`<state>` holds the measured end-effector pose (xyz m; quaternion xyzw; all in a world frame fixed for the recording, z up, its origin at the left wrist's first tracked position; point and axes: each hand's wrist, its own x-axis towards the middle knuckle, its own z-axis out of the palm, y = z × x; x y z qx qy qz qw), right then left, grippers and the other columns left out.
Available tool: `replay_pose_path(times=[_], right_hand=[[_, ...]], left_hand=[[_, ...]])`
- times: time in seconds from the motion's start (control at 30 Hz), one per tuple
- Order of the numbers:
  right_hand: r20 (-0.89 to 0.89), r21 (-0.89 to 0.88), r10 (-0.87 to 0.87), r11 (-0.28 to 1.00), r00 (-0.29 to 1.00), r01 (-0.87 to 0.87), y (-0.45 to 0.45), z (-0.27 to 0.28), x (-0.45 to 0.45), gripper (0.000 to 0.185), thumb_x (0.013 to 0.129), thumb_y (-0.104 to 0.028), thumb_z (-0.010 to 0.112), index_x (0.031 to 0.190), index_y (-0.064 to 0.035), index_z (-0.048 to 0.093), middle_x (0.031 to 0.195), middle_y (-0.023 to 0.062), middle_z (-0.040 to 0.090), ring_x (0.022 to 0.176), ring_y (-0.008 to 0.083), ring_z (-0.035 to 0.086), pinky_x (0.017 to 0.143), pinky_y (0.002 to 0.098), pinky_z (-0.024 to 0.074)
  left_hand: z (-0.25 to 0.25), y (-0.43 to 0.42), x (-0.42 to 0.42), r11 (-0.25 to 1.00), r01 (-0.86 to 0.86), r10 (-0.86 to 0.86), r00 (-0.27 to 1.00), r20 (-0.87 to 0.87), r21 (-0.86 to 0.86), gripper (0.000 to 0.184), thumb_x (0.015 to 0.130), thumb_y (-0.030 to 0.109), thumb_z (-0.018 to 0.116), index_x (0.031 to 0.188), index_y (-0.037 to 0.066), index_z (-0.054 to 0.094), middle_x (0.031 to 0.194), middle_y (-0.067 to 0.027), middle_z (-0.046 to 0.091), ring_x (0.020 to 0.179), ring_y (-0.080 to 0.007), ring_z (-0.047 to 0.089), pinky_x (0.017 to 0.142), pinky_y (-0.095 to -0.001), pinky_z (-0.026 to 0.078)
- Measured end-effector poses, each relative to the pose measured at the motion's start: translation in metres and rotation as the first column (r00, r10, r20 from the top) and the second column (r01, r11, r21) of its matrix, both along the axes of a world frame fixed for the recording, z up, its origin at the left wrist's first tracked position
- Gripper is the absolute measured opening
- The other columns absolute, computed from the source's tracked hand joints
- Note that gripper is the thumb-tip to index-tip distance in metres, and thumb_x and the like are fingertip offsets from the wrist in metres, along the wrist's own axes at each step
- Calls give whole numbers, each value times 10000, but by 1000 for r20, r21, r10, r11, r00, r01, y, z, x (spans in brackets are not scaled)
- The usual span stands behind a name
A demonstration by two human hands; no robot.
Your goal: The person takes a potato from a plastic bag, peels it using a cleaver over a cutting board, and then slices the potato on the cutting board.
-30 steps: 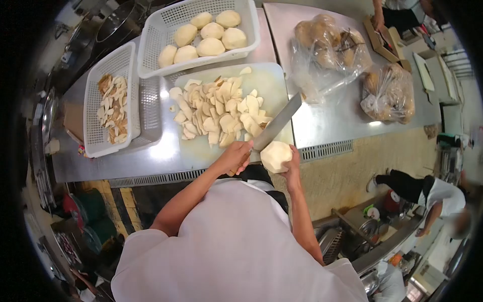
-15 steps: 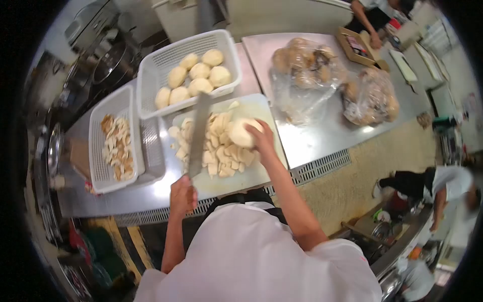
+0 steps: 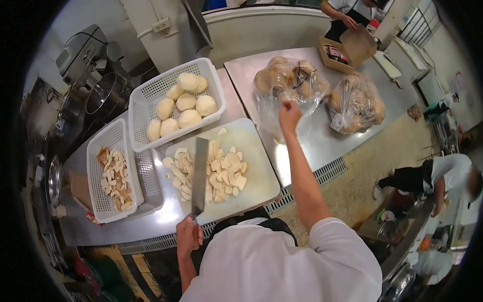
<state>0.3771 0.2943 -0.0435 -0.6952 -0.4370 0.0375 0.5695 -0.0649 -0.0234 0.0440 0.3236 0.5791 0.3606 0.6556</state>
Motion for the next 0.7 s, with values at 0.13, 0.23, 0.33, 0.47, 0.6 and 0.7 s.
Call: replay_pose_path(times=[0.13,0.23,0.33,0.47,0.6,0.7], right_hand=[[47,-821,339,549,940,-157,31,-35,60,162,852,-93,667,942,-10,773,785,148,754,731,205,740,688,347,568],[113,-331,196,932,974,-149,52,-25,56,250,860,-138,646,1047,-15,756,829,193,741,763,338,722,714,438,555],[516,175,3,979,856,-108,82,9,58,370,859,-202,673,1183,-23,693,1089,264,711,987,423,675,841,481,525],[643,-11,7,1000,766,1,133,20,82,481,816,-231,743,1231,-5,652,1160,257,686,1033,419,643,935,496,502],[123,-381,302,894,945,-236,144,28,94,730,753,-434,827,1301,-2,612,1188,261,683,1093,407,652,947,481,508],[213,-266,356,917,910,-297,138,3,92,833,714,-487,848,1341,-8,580,1209,262,683,1126,407,653,959,469,511]], left_hand=[[-1,8,17,951,308,-309,951,-18,-18,446,1080,294,554,1457,58,574,583,-2,538,431,-59,458,379,-240,329],[5,31,39,871,483,-487,873,-23,-97,520,1012,255,676,1489,86,553,569,26,514,432,-48,435,391,-239,330],[-18,36,61,822,559,-560,828,18,-109,542,971,221,731,1468,74,570,566,31,504,428,-53,424,399,-249,349],[-48,35,64,866,469,-478,878,-12,-172,469,952,154,742,1391,41,622,564,31,489,428,-58,428,399,-261,364],[-53,31,44,957,233,-250,965,-84,-171,445,939,99,743,1365,21,641,576,24,512,431,-61,437,400,-264,369],[-38,27,48,966,228,-248,950,-191,-123,482,935,99,745,1393,13,621,588,22,530,434,-62,443,406,-263,372]])
